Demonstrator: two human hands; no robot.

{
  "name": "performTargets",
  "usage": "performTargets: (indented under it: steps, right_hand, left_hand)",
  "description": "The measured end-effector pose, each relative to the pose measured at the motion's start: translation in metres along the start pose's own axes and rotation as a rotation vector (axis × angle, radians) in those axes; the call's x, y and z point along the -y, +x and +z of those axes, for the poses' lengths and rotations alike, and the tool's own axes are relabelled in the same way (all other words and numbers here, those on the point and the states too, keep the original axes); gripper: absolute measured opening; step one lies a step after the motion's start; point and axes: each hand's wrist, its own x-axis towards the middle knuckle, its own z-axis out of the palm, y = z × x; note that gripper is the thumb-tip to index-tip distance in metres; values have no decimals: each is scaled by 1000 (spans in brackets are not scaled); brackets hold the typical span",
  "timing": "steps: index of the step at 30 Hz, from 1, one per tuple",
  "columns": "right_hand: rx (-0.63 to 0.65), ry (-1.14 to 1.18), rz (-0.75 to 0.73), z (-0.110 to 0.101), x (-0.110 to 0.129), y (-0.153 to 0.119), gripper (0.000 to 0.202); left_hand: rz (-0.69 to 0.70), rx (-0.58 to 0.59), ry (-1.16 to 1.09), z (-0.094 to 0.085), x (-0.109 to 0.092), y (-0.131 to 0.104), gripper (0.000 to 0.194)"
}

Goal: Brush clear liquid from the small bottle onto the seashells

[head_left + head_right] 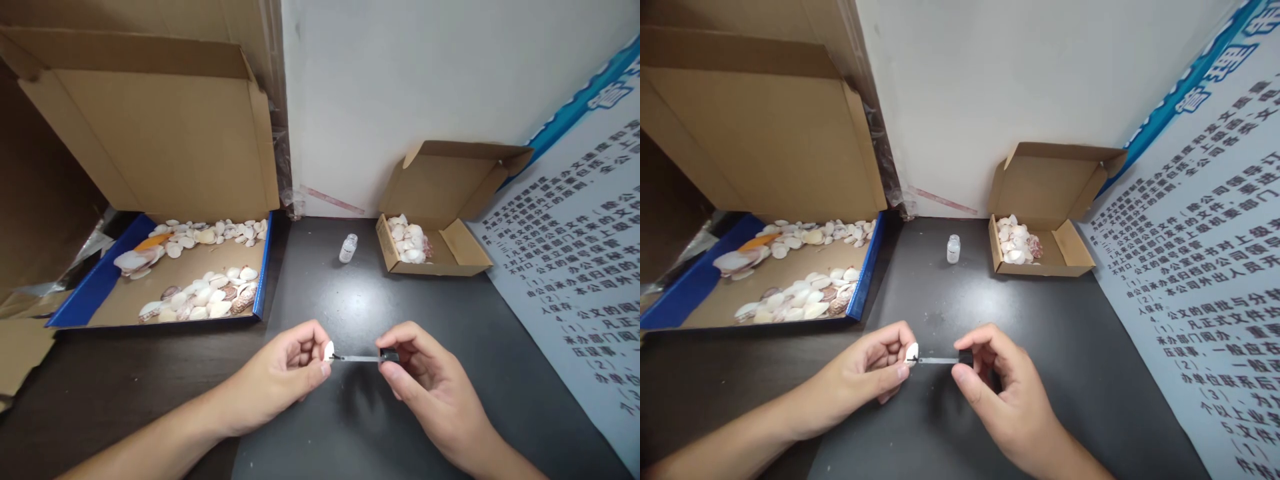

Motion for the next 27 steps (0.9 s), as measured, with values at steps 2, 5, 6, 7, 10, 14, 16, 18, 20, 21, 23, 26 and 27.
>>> performTargets:
  steps: [2,5,6,7,10,14,16,18,20,21,23,26,27]
  right_hand:
    - [11,-24,-3,0,0,0,6]
    - [-54,-87,-1,0,-2,-1,6]
    - [-66,-87,1,0,-3,-2,6]
    - [-65,-72,4,0,-4,-2,7]
    - [-11,6,12,0,-6,-4,7]
    - [-5,-26,17,0,-7,-4,8]
    - [-39,-62,16,0,-6,-4,7]
    - [-48,-50,15,-1,-7,-4,7]
    - [-19,-10,14,-1,-7,-5,8]
    - [-4,0,11,-1,-7,-5,8]
    - [12,-23,6,0,-7,-5,8]
    - [-22,-79,-2,0,-6,-4,7]
    - [-32,-78,-6,0,-6,-3,7]
  left_hand:
    - [0,-1,-3,0,1,0,33]
    - [-1,-7,-4,0,1,1,33]
    - [-1,-8,-4,0,1,1,32]
    - [0,-9,-5,0,1,1,32]
    - [-1,-9,-3,0,0,1,32]
    - [-1,-9,-4,0,0,1,32]
    - [-1,-10,-6,0,0,1,32]
    - [-1,-9,-6,0,0,1,32]
    - [-3,-7,-6,0,0,1,32]
    - [-4,-6,-7,0,0,0,32]
    - [-7,-6,-6,0,-1,0,33]
    - [-8,-7,-6,0,0,0,34]
    - [-7,-8,-7,0,0,0,34]
